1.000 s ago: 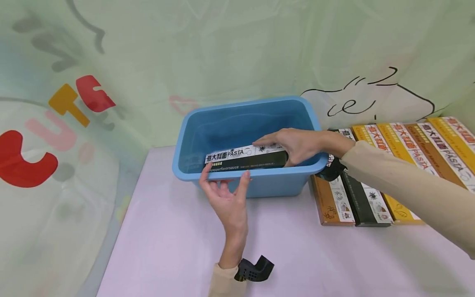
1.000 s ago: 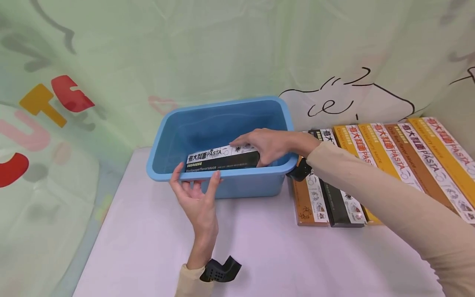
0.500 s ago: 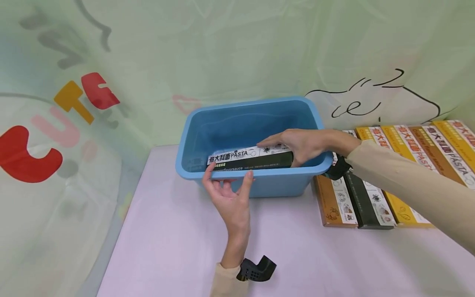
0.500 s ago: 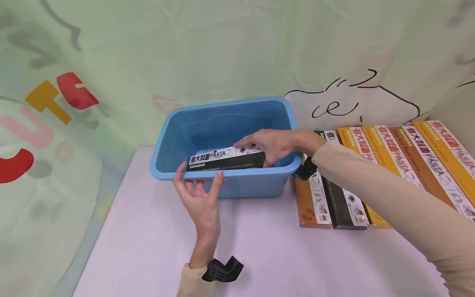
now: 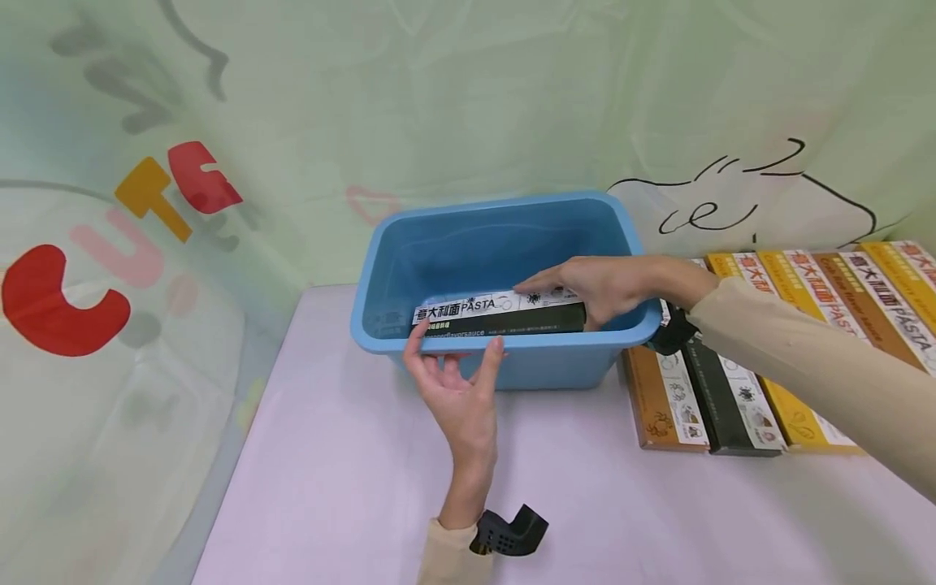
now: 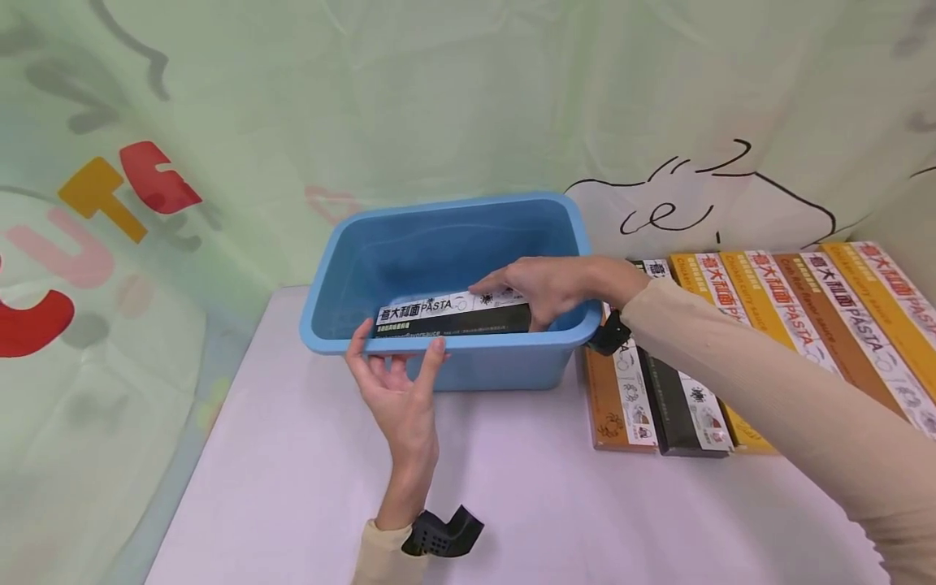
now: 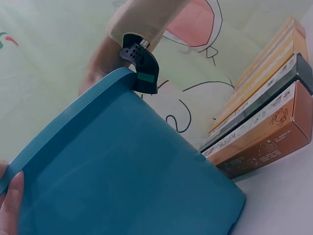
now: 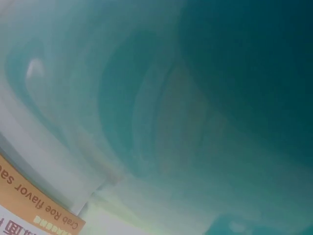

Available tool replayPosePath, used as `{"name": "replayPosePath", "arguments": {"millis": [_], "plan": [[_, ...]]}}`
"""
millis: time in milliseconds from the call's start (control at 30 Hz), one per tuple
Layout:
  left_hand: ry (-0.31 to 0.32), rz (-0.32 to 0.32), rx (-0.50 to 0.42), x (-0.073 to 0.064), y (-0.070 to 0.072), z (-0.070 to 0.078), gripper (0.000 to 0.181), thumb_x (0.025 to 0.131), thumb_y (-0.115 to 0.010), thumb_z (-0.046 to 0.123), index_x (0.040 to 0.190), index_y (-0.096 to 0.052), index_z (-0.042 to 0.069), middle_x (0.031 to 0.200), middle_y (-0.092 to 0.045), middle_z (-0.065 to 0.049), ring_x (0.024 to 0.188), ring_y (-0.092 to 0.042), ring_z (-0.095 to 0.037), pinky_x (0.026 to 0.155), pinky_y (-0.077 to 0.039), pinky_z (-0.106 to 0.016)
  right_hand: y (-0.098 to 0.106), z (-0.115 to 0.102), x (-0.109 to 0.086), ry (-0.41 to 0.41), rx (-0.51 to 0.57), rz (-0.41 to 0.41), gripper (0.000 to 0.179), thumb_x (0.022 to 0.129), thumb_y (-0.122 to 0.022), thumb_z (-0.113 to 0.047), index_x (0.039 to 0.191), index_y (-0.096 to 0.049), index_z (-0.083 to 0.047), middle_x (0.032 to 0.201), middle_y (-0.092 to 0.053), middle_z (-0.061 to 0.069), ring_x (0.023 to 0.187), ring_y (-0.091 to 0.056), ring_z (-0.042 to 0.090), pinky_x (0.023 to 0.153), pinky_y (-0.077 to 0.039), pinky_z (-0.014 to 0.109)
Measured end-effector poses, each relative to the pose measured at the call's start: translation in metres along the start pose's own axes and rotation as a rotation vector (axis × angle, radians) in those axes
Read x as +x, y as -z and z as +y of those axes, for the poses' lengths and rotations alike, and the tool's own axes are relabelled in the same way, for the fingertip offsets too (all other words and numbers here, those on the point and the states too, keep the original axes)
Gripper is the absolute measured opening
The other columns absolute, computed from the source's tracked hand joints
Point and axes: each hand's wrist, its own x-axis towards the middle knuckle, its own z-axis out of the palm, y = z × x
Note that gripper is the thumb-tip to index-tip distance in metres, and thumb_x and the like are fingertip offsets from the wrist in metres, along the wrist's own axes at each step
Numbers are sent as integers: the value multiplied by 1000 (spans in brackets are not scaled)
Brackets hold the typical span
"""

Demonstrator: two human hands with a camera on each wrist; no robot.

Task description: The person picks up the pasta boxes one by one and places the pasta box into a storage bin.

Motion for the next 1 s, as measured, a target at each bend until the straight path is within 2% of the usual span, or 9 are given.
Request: {"name": "replayPosePath", "arguments": {"millis": [233, 433, 567, 700, 800, 967, 1000], "plan": [[-5, -23, 0, -3, -1, -1, 80, 87, -79, -5, 150, -31, 4, 146, -45, -17, 103, -57, -26, 78, -67, -38, 3, 3, -17, 57, 10, 96, 97, 73, -94, -6, 156, -44, 1, 157, -46, 26, 146, -40, 49, 117, -35, 70], [-8, -24, 8, 0, -1, 0, 80, 87, -78, -7, 150, -30, 4, 142, -47, -16, 105, -55, -35, 79, -67, -41, 8, -5, -37, 81, 16, 206, 88, 81, -91, -13, 156, -45, -1, 158, -46, 21, 148, -40, 45, 119, -36, 66], [-20, -16, 7, 4, 1, 1, 80, 86, -77, -9, 150, -31, 4, 143, -46, -17, 107, -55, -41, 81, -67, -43, 11, -16, -60, 77, 0, 300, 86, 86, -87, -16, 159, -43, -6, 162, -42, 17, 150, -37, 43, 118, -35, 68], [-37, -10, 7, 6, 4, 1, 80, 86, -77, -10, 150, -29, 0, 141, -46, -18, 107, -56, -41, 82, -66, -43, 5, -25, -87, 100, -47, 464, 87, 84, -88, -13, 159, -43, -11, 167, -36, 13, 152, -32, 43, 115, -35, 74], [-38, -12, 5, 5, 4, 2, 81, 86, -76, -11, 150, -28, 0, 141, -47, -17, 106, -57, -38, 82, -66, -44, -6, -29, -106, 103, -59, 625, 94, 80, -90, -6, 160, -43, -15, 170, -30, 9, 154, -28, 42, 111, -33, 79], [-31, -15, -2, 5, 3, 1, 80, 86, -76, -10, 150, -29, 1, 142, -46, -17, 105, -56, -40, 82, -66, -44, -36, -38, -130, 44, 26, 905, 97, 79, -89, 0, 161, -42, -17, 172, -27, 3, 159, -22, 22, 121, -18, 76], [-29, -13, -3, 5, 3, 1, 80, 86, -77, -10, 150, -30, 2, 142, -46, -18, 105, -56, -39, 82, -66, -44, -43, -38, -132, 18, 47, 952, 97, 79, -89, 0, 161, -41, -17, 172, -27, 1, 159, -21, 17, 126, -17, 68]]}}
